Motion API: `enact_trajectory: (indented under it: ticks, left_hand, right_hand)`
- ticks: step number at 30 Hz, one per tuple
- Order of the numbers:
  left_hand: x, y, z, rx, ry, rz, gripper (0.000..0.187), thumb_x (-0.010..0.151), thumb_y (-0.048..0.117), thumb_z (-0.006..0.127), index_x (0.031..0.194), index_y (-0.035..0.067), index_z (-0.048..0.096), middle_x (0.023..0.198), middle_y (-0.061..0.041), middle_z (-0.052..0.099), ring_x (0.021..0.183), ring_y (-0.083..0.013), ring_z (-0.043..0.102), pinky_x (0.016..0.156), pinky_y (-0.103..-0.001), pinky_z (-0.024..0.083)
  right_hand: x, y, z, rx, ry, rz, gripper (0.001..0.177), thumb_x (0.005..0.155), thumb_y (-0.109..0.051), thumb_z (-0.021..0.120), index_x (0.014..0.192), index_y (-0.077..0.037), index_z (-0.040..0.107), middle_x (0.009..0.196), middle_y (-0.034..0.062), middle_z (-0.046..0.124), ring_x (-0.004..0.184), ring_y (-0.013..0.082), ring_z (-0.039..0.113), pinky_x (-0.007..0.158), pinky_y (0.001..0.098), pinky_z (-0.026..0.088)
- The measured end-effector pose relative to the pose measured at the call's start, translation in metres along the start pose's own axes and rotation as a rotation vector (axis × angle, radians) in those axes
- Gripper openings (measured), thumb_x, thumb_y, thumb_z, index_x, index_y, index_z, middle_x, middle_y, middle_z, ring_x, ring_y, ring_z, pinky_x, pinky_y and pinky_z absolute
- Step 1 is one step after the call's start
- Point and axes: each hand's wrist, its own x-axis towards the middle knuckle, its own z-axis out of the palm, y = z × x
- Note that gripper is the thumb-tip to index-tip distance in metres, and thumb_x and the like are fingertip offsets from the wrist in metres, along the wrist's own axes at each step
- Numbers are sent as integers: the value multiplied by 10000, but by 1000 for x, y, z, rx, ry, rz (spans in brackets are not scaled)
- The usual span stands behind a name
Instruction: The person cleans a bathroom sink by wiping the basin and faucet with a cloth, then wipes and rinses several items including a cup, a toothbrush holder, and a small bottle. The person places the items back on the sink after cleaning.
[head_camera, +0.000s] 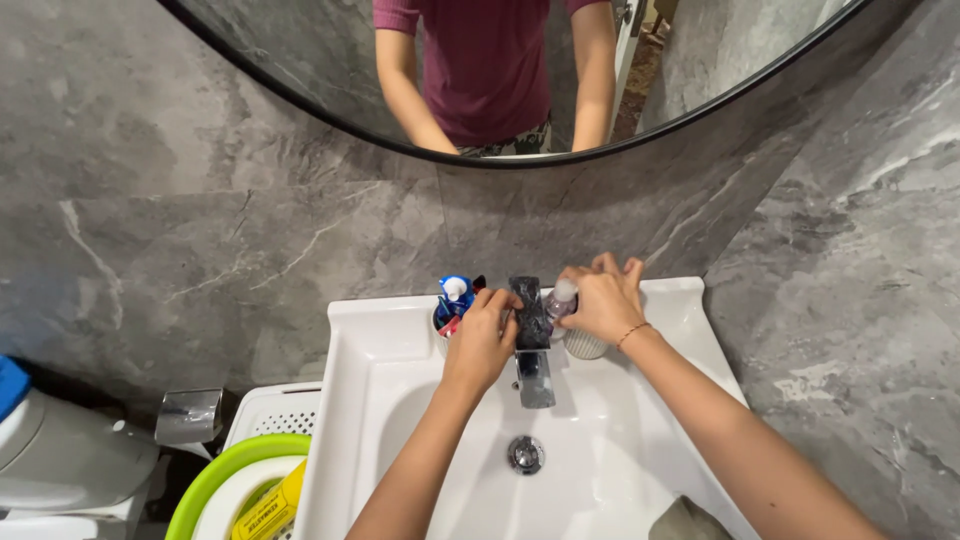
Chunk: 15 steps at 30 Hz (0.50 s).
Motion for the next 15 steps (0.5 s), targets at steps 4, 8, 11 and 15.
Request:
enact_trajectory:
  ticks: [4, 8, 11, 15]
  left_hand:
    - [8, -6, 0, 20, -11, -17, 122, 931, 90, 613, 1044, 62, 652, 1047, -133, 648, 832, -338, 690, 740, -446, 532]
    - [12, -4, 1, 76, -14, -3, 112, 944, 122, 623, 1036, 65, 655, 1029, -139, 663, 857, -373, 677, 740, -467, 522]
    - [15, -1, -1, 101, 22, 63, 126, 937, 138, 627, 1041, 73, 653, 1034, -145, 664, 878, -388, 677, 735, -475, 530]
    - [17, 3, -1, 145, -7, 14, 138, 949, 172, 623, 1054, 85, 648, 1049, -131, 666, 873, -393, 677, 708, -489, 529]
  right_hand:
    - [6, 0, 15, -13, -29, -12, 489, 537, -359, 916, 979, -217, 759, 1030, 6, 763, 1214, 246, 517, 1028, 550, 249]
    - [11, 0, 23, -90, -66, -62, 501, 552, -356, 924, 991, -178, 760, 1022, 47, 755, 1302, 266, 481, 1066, 605, 216]
    - [11, -4, 28, -175, -176, -58, 474, 630, -369, 906, 1033, -170, 756, 1014, 76, 759, 1398, 287, 424, 1145, 651, 149]
    - [10, -10, 28, -256, -194, -100, 526, 634, -404, 901, 1051, -117, 757, 1081, 61, 745, 1422, 306, 402, 1179, 656, 112]
